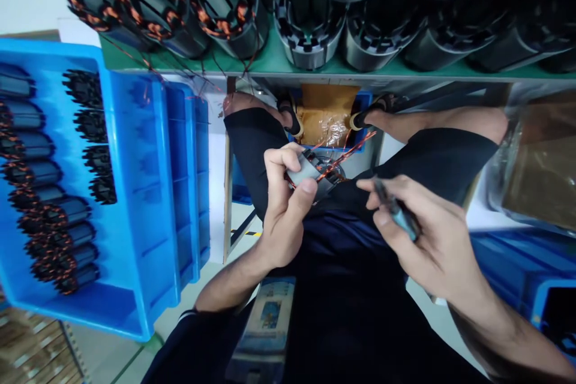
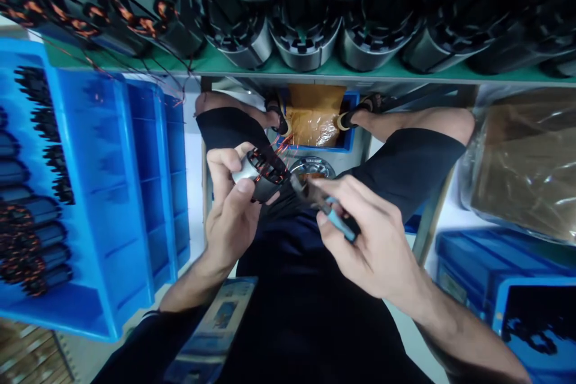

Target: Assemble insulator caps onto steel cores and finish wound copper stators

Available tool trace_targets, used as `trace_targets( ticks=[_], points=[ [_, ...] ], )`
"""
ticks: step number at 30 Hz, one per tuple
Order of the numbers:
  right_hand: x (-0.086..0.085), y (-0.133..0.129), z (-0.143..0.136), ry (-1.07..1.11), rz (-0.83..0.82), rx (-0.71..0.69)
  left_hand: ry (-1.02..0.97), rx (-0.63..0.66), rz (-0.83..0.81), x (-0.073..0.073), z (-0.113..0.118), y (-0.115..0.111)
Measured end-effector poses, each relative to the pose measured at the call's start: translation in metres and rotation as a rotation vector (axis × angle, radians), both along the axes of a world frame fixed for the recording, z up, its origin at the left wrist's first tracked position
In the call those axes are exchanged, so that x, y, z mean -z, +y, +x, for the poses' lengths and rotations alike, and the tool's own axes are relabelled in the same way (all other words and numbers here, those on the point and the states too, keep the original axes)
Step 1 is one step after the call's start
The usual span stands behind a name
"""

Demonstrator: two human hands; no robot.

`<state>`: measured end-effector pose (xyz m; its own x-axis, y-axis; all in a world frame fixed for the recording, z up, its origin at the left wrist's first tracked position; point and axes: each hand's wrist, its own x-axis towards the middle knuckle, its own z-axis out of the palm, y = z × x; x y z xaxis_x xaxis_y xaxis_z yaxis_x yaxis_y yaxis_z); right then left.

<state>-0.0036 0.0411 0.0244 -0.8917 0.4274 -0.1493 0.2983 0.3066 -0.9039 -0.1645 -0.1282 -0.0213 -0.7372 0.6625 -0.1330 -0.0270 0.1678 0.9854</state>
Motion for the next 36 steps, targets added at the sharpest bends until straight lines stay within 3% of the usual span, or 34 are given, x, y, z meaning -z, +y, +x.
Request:
trace_targets(
  ticks=[3, 11, 21, 27, 32, 36],
  points=[
    [-0.001, 0.000, 0.011, -0.008, 0.018, -0.113, 0.076, 0.000, 0.016, 0.001, -0.001, -0.001],
    [0.003, 0.004, 0.009, -0.014, 0.041, -0.141, 0.401, 0.114, 0.072, -0.008, -0.007, 0.006],
    [-0.004, 0.007, 0.012, -0.024, 0.020, -0.163, 0.415, 0.192, 0.060, -0.012, -0.007, 0.001],
    [-0.002, 0.006, 0.012, -0.019, 0.050, -0.162, 0.394, 0.172, 0.088, -0.009, -0.005, 0.000],
    [0.014, 0.004, 0.006, 0.012, 0.076, -0.101, 0.395, 0.179, 0.070, 0.003, -0.003, -0.003],
    [0.049, 0.011, -0.012, 0.013, 0.061, -0.093, 0.370, 0.149, 0.009, 0.030, -0.007, 0.000]
  ],
)
